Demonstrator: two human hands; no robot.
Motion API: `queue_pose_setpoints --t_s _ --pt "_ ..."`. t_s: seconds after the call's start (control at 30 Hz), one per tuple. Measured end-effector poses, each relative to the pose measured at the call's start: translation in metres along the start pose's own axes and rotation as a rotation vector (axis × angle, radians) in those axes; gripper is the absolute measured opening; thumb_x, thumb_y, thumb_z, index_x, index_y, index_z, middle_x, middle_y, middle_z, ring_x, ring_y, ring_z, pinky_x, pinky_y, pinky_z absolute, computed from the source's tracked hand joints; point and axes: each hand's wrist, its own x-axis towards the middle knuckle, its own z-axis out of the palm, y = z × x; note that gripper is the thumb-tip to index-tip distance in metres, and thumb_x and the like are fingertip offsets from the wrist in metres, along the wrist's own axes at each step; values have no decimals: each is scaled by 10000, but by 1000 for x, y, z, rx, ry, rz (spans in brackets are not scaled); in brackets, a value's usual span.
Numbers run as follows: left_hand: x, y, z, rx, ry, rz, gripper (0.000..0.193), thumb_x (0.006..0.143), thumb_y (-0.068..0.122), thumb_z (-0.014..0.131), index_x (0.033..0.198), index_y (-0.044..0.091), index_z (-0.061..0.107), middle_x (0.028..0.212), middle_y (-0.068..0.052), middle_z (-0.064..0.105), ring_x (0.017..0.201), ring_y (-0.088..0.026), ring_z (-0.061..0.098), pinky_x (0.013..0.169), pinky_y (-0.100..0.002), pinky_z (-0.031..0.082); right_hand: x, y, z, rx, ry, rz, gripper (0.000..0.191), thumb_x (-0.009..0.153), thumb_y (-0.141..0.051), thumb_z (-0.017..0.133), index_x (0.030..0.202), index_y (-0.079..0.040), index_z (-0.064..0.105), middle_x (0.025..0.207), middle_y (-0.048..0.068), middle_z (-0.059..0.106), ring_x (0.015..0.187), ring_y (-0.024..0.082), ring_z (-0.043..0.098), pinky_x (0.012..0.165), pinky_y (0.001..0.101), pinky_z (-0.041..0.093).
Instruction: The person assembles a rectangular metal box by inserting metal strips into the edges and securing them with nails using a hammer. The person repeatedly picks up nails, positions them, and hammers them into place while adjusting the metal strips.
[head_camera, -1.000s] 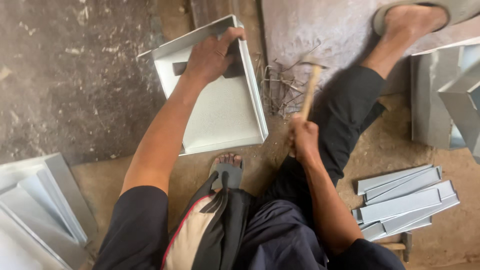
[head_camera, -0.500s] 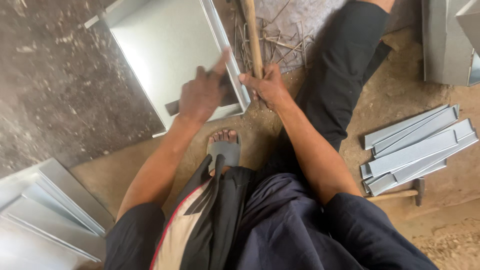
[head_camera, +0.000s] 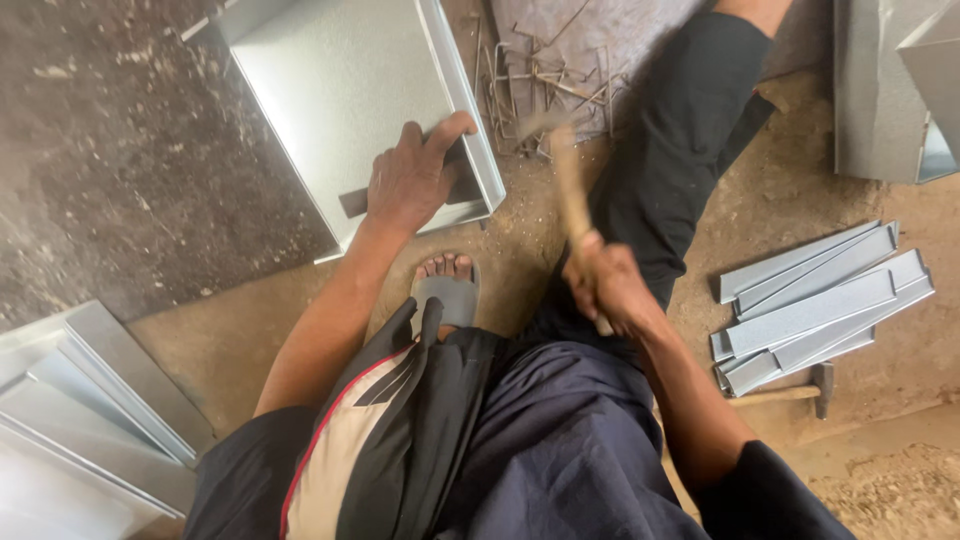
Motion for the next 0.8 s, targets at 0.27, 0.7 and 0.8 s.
queue_pose_setpoints --t_s 0.27,0.7,0.8 --pt "-5 -2 -2 10 17 -14 557 925 168 712 1363 369 432 931 -156 560 709 -420 638 638 -524 520 -19 9 1 30 9 -16 578 1092 -480 436 700 -66 533 546 26 497 411 148 475 383 303 395" --pt "-56 -18 -62 -358 204 116 685 1008 203 714 1579 91 351 1477 -268 576 1219 -403 657 972 -468 542 -21 33 15 -232 -159 171 390 1001 -406 560 971 -23 624 611 122 540 467 213 501 411 358 401" --pt "-131 -48 -89 -520 -42 -244 435 1050 228 542 1476 142 513 1204 -141 673 903 -182 700 795 -348 585 -18 29 20 -897 -91 -604 335 986 -424 644 921 -96 627 1038 206 630 779 259 640 617 326 545"
